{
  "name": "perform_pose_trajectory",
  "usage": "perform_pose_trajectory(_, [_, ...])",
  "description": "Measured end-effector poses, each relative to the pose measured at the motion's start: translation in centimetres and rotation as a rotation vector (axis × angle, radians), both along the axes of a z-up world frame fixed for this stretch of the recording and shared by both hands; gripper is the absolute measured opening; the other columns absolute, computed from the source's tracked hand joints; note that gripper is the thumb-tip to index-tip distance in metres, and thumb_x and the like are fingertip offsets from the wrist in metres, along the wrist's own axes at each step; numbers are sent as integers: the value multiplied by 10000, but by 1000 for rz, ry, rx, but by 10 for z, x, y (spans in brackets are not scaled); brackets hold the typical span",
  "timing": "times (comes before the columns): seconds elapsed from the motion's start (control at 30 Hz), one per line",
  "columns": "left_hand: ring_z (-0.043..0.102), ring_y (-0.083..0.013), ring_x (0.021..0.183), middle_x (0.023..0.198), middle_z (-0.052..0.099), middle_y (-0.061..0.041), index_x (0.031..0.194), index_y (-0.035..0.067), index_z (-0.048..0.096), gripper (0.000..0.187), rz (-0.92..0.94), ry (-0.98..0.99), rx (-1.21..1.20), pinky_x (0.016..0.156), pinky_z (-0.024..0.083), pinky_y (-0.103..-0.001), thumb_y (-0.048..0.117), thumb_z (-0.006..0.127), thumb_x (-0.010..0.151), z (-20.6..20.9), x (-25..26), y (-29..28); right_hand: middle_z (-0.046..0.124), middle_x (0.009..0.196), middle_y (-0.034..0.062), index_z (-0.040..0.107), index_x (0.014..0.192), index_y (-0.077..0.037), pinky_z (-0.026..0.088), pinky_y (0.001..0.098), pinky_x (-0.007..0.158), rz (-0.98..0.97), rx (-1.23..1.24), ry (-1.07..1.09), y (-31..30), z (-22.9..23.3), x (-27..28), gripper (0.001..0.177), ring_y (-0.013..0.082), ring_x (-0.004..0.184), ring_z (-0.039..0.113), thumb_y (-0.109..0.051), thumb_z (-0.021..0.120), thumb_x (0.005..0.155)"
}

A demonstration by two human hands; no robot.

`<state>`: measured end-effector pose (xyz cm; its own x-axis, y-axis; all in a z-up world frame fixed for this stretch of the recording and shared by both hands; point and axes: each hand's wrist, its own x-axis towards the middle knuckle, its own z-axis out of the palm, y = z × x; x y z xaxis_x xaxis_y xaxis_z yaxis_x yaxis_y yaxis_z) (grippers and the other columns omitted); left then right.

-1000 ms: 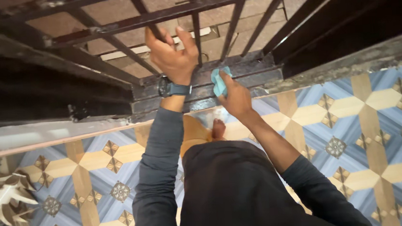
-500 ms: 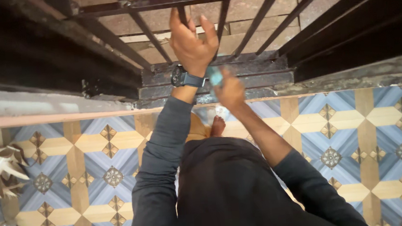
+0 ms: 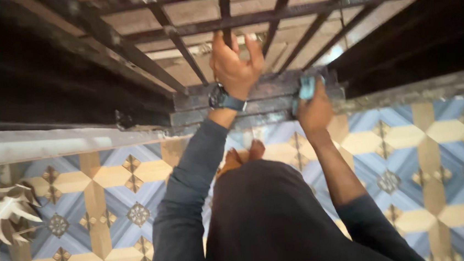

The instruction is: The person wipes down the metal bars and frame of a black security gate using a blue cloth by hand.

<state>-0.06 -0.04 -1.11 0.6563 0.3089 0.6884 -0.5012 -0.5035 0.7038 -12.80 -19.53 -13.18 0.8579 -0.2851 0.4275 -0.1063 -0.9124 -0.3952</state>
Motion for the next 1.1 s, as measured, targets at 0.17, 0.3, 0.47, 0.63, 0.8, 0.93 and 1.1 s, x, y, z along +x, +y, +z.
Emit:
perform_pose_trajectory(0.17, [640,-250,775,906,613,-87,1359,-20,456,538,-77,14,-45,715,560,-389,211,721,951,13,2,3,713,943,252,570,1320,-44,538,528,804,-15,391,390,76,8,31,516,460,910,686,-265,738,884])
perform_pose_trajectory(0.3, [612,-298,1005,1058,614,-121,1473,-37,405,695,-76,170,183,991,492,-477,201,731,906,17,-33,21,732,1010,236,675,1186,-78,543,497,822,463,383,420,113,9,23,402,432,972,695,-156,795,811])
perform_pose_trajectory(0.47, [491,-395,1364,1509,480,-185,1425,-5,475,621,-153,85,454,1120,396,-525,232,731,911,-7,-104,64,737,1131,163,664,1240,-44,547,396,917,553,801,121,101,15,10,427,250,1052,700,71,648,829])
perform_pose_trajectory(0.63, [557,-378,1314,1480,529,-176,1427,19,507,588,-449,283,478,1068,473,-474,258,721,934,-43,-115,73,696,1148,57,666,1217,-56,573,322,894,548,1284,328,86,27,6,333,149,1041,661,95,617,924])
perform_pose_trajectory(0.8, [617,-364,1140,1321,589,-155,1385,58,574,535,-546,329,505,926,533,-432,242,727,906,-80,-96,86,647,1189,86,354,1460,-208,577,358,914,468,1679,321,87,48,4,688,208,1003,670,83,479,850])
perform_pose_trajectory(0.93, [617,-333,1053,1112,613,-87,1234,83,641,429,-388,288,659,944,516,-476,67,678,807,-107,-92,111,609,1261,158,336,1561,-31,539,382,1025,396,671,17,74,58,8,743,271,1143,649,108,579,872])
perform_pose_trajectory(1.1, [580,-361,1087,1145,627,-132,1204,49,656,476,-193,311,657,909,455,-509,109,697,734,-137,-95,149,520,1426,266,358,1517,38,478,449,1103,298,-51,-175,57,69,43,713,439,1285,567,-55,767,940])
